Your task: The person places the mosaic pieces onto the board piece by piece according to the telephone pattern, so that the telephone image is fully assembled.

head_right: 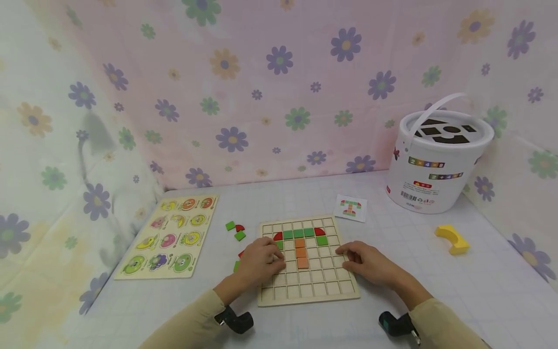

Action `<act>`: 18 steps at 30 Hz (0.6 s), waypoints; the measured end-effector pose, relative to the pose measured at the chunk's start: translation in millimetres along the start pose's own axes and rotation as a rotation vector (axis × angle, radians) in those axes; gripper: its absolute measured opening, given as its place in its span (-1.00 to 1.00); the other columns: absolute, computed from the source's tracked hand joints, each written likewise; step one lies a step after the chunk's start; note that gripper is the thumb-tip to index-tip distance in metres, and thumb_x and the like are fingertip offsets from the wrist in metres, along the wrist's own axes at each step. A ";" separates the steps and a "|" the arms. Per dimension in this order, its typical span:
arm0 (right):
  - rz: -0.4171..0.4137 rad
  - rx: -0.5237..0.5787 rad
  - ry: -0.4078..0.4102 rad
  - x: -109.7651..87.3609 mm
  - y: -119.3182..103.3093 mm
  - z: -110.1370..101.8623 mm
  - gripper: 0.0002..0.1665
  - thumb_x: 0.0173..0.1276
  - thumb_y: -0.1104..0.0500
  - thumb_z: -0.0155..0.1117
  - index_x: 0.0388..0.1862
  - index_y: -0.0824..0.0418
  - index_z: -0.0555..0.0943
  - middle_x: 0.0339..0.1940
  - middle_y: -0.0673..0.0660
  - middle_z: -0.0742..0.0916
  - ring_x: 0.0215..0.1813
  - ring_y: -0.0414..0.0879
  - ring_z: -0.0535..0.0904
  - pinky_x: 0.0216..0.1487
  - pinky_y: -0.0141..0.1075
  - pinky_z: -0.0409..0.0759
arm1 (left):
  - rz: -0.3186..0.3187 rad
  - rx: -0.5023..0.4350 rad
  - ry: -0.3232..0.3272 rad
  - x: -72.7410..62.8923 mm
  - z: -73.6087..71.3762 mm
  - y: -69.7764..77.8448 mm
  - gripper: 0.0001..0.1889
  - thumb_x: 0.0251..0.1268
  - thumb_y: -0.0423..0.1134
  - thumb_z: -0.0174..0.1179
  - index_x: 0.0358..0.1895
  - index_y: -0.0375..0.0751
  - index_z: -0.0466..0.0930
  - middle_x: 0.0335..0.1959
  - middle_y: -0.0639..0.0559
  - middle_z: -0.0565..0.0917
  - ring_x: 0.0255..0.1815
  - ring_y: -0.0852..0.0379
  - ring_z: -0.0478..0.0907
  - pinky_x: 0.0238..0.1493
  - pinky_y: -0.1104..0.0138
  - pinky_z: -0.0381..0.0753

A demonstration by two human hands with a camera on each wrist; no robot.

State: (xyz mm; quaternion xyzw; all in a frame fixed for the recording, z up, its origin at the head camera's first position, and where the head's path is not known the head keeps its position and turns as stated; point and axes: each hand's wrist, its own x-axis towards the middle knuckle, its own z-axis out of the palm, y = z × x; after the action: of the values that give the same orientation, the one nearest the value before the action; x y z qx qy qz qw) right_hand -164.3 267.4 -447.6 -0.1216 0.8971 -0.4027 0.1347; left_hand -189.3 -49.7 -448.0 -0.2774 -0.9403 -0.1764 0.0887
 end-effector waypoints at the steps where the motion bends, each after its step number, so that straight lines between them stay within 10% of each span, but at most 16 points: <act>1: -0.001 0.001 -0.001 0.1 0.3 -0.3 -0.56 0.38 0.08 0.28 0.21 0.12 0.55 -0.19 0.06 0.49 -0.17 -0.21 0.37 -0.28 -0.37 0.38 | -0.047 -0.034 0.006 -3.4 -3.0 -6.9 -0.87 0.18 -0.03 0.37 -0.29 0.06 0.77 -0.15 0.16 0.65 -0.10 0.21 0.55 -0.10 0.35 0.53; 11: 0.001 -0.014 0.002 -0.6 -1.5 -3.6 -0.55 0.38 0.06 0.28 0.22 0.11 0.55 -0.18 0.06 0.50 -0.16 -0.21 0.37 -0.27 -0.37 0.39 | -0.424 -0.122 0.082 -37.9 -41.5 -78.9 -0.89 0.15 -0.19 0.38 -0.26 -0.04 0.76 -0.16 0.04 0.64 -0.18 0.12 0.55 -0.15 0.24 0.56; 18: -0.003 0.009 -0.005 -1.1 -0.4 0.8 -0.54 0.38 0.06 0.28 0.22 0.12 0.54 -0.17 0.05 0.50 -0.15 -0.22 0.37 -0.26 -0.39 0.39 | -0.382 -0.137 -0.019 -43.4 -41.1 -88.4 -0.82 0.18 -0.17 0.36 -0.15 -0.05 0.76 -0.21 0.05 0.64 -0.29 0.21 0.45 -0.26 0.35 0.46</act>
State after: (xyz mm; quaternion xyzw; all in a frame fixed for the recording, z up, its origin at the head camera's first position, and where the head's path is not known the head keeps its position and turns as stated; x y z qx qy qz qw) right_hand -162.9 266.9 -447.7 -0.1234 0.8947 -0.4068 0.1371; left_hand -199.3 -156.0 -446.5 -0.1010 -0.9623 -0.2511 0.0256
